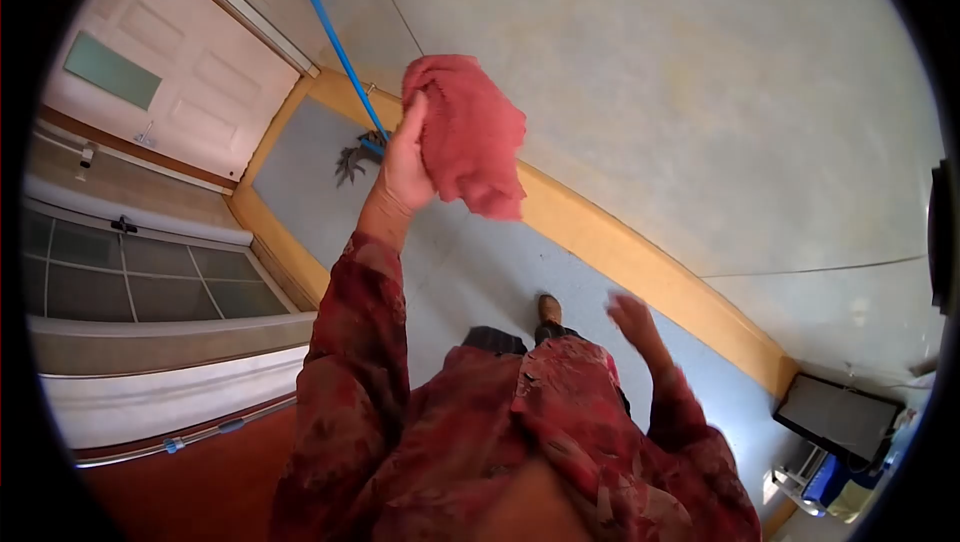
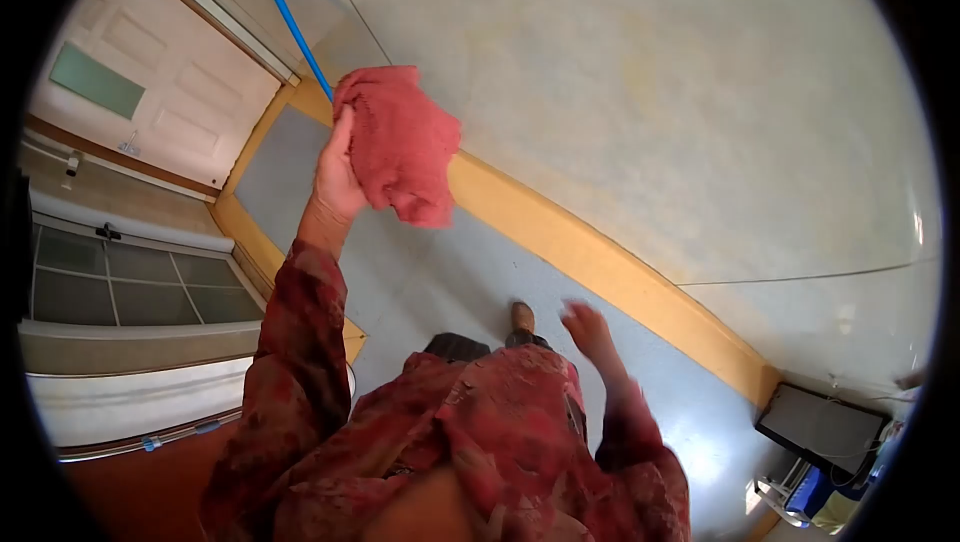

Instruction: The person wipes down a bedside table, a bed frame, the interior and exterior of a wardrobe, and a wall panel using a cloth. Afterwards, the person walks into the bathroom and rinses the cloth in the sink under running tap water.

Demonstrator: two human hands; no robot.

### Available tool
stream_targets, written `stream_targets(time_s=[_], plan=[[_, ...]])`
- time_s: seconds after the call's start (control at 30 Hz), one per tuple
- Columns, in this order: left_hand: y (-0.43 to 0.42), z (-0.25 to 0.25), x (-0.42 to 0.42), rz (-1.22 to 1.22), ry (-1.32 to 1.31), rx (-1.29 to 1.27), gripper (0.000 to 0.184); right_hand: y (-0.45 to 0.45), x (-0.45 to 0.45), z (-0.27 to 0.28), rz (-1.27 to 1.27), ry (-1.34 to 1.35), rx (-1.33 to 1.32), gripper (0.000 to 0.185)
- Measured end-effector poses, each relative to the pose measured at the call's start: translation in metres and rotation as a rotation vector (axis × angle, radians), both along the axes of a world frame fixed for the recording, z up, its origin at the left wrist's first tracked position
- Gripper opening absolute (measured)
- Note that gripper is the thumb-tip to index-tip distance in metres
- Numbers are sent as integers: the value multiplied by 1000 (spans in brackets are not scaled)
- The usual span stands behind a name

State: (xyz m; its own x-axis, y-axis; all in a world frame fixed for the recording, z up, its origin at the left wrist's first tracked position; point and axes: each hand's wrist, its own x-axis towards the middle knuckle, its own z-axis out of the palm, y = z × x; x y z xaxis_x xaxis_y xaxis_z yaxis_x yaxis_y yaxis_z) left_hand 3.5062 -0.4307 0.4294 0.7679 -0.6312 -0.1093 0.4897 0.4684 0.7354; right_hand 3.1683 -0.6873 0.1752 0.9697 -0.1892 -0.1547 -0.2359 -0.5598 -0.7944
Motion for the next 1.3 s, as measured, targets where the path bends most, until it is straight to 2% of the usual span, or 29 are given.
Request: stream_targets(time_s=[0.03, 0.07, 0.1, 0.13, 0.17, 0.2, 0.23, 0.27, 0.3, 0.33, 0.4, 0.43, 0.47, 0.5, 0.57, 0.6, 0.7, 0.73, 0.77, 0.83, 0.9, 0.97, 1.03, 1.07, 1.1, 1.17, 1.23, 1.3], plan=[[-7, 0, 2, 4, 11, -2, 51, 9, 67, 65, -65, 75, 289, 40], [-12, 1, 0, -46, -101, 107, 46, 27, 114, 115, -56, -94, 508, 52], [-30, 1, 9, -91, -213, 218, 42, 23, 165, 142, 38, -158, 683, 66], [-35, 0, 10, -90, -209, 214, 42, 33, 199, 167, 112, -203, 813, 71], [-39, -2, 11, -26, -588, 521, 35, 44, 235, 184, 227, -308, 1000, 75], [-47, -3, 19, 44, -968, 827, 29, 54, 271, 192, 135, -289, 1129, 75], [-50, 2, 18, 218, -1411, 982, 30, 62, 298, 199, 138, -286, 1126, 75], [-51, 5, 17, 411, -1854, 1120, 34, 71, 323, 205, 163, -283, 1461, 74], [-49, 0, 16, 551, -1954, 1059, 35, 82, 342, 211, 186, -270, 1795, 74], [-41, 0, 14, 506, -1927, 1038, 32, 93, 356, 216, 186, -261, 1792, 74], [-21, -10, 25, 503, -1901, 966, 35, 112, 381, 237, 236, -77, 2031, 70], [-11, -13, 41, 504, -1881, 914, 36, 131, 397, 267, 68, -336, 2182, 58], [2, -16, 51, 489, -1830, 919, 38, 140, 414, 268, 92, -352, 2158, 57], [15, -19, 68, 499, -1821, 920, 38, 146, 436, 263, 126, -339, 2040, 55], [37, -26, 96, 511, -1799, 906, 37, 166, 472, 241, 124, -354, 1642, 52], [50, -21, 111, 494, -1775, 897, 36, 178, 490, 230, 109, -389, 1328, 51], [88, -17, 173, 444, -1714, 793, 35, 203, 549, 214, 114, -613, 111, 47], [99, -21, 184, 444, -1706, 784, 35, 207, 566, 215, 113, -646, -51, 46], [113, -26, 192, 401, -1642, 721, 34, 208, 585, 219, 110, -642, -59, 46], [130, -34, 205, 342, -1566, 652, 30, 193, 634, 237, -35, -458, 892, 26], [142, -59, 224, 276, -1262, 553, 26, 184, 682, 274, -223, -724, 1302, 18], [154, -68, 248, 264, -1200, 559, 25, 167, 715, 303, -273, -1195, 598, 18], [160, -78, 268, 250, -1135, 574, 24, 146, 743, 334, -369, -1538, -364, 22], [162, -84, 278, 182, -1019, 563, 24, 136, 756, 349, -213, -1599, -685, 30], [165, -88, 288, 113, -904, 556, 24, 127, 773, 348, -178, -1436, -849, 33], [165, -88, 314, 74, -824, 566, 24, 118, 787, 343, -19, -1093, -1595, 35], [168, -99, 339, 66, -895, 608, 23, 124, 817, 308, 22, -1010, -1607, 45], [167, -103, 353, 62, -791, 646, 22, 130, 820, 292, 92, -877, -1599, 48]])
